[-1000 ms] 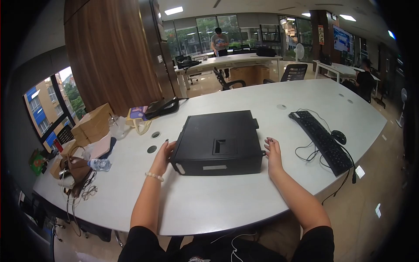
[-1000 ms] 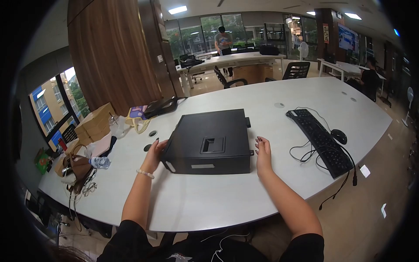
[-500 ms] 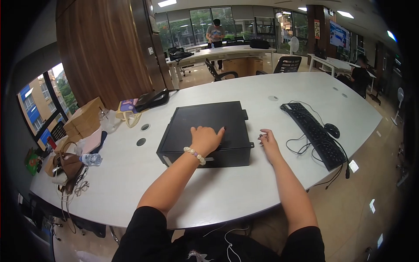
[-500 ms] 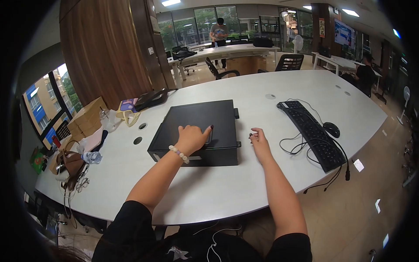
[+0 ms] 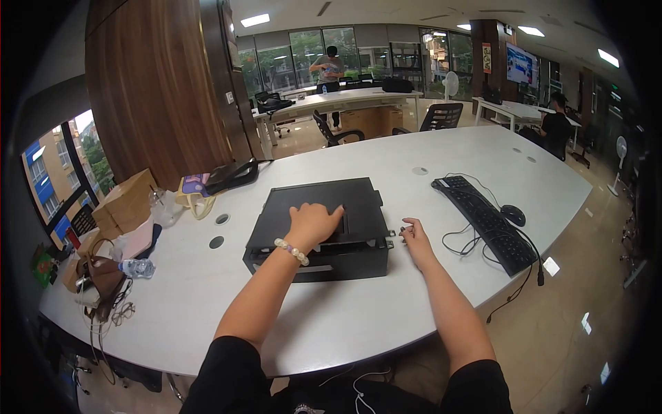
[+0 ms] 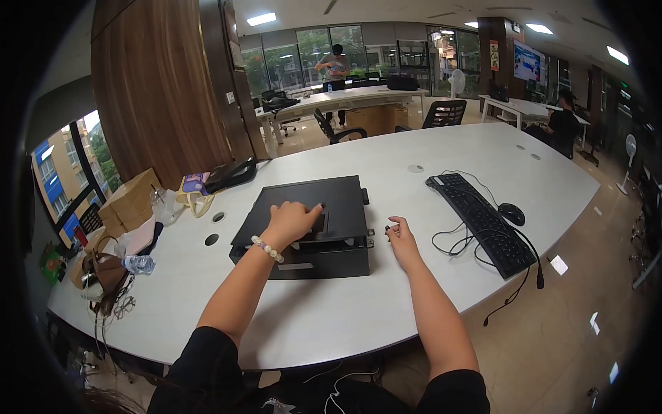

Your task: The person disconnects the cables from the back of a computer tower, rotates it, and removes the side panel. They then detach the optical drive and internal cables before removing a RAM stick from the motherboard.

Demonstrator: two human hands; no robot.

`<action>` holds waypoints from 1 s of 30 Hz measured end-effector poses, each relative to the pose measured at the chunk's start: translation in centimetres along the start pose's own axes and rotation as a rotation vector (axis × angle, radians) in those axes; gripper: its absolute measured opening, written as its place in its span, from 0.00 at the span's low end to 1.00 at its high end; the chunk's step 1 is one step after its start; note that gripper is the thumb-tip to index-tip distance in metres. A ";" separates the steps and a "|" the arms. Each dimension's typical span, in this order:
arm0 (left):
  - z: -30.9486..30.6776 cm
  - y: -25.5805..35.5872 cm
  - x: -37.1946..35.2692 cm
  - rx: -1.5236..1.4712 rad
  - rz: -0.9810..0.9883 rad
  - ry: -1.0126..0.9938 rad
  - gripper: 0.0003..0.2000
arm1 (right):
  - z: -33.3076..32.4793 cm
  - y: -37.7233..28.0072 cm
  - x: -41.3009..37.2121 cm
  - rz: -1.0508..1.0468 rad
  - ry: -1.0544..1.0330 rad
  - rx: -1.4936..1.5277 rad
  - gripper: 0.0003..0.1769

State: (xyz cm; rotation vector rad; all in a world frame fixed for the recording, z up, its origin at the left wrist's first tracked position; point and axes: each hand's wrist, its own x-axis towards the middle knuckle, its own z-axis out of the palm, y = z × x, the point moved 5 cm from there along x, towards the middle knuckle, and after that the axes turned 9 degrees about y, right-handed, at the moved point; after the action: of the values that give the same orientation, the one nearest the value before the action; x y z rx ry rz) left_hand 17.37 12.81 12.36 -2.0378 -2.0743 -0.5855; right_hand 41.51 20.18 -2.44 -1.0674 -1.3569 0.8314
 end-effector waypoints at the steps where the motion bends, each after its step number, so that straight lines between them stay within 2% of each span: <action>1: 0.6 -0.1 -0.3 0.070 0.042 -0.019 0.27 | 0.0 0.0 0.0 0.001 0.002 -0.003 0.18; 4: -0.4 -0.4 -2.9 0.151 0.159 0.261 0.21 | -0.1 -0.3 -0.2 0.012 -0.007 -0.016 0.17; 7: -2.6 -2.0 -5.4 0.075 0.243 0.358 0.17 | -0.1 -0.4 -0.4 0.024 -0.012 -0.001 0.18; 8: -2.6 -2.7 -6.1 0.046 0.375 0.333 0.21 | -0.1 -0.3 -0.4 0.028 -0.011 0.013 0.19; 11: -1.9 -4.7 -7.6 0.056 0.611 0.329 0.24 | 0.1 -0.4 -0.4 0.023 -0.025 -0.025 0.19; 12: -1.9 -5.1 -7.6 0.061 0.599 0.305 0.26 | 0.1 -0.4 -0.3 -0.003 -0.032 -0.022 0.19; 16: -1.9 -6.2 -6.7 0.102 0.674 0.323 0.23 | -0.1 -0.3 -0.5 0.021 -0.023 -0.048 0.19; 21: -2.8 -6.9 -5.2 0.206 0.851 0.347 0.23 | -0.3 -0.5 -0.4 0.008 -0.026 -0.040 0.20; 25: -4.3 -6.7 -3.7 0.324 0.809 0.340 0.21 | -0.1 -0.5 -0.4 0.012 -0.027 -0.042 0.20; 26: -4.4 -6.7 -3.1 0.377 0.774 0.340 0.17 | 0.0 -0.6 -0.5 0.013 -0.031 -0.046 0.19; 29: -5.0 -7.6 -0.7 0.282 0.678 0.240 0.15 | -0.2 -0.3 -0.4 0.022 -0.043 -0.035 0.19; 30: -6.4 -7.1 -0.5 0.219 0.583 0.230 0.13 | -0.3 0.1 -0.2 0.032 -0.047 -0.011 0.19</action>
State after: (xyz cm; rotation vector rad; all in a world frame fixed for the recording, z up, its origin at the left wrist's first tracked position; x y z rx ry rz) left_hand 9.46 9.97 16.87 -2.1725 -1.2642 -0.4352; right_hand 41.79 20.03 -2.57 -1.0864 -1.3886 0.8780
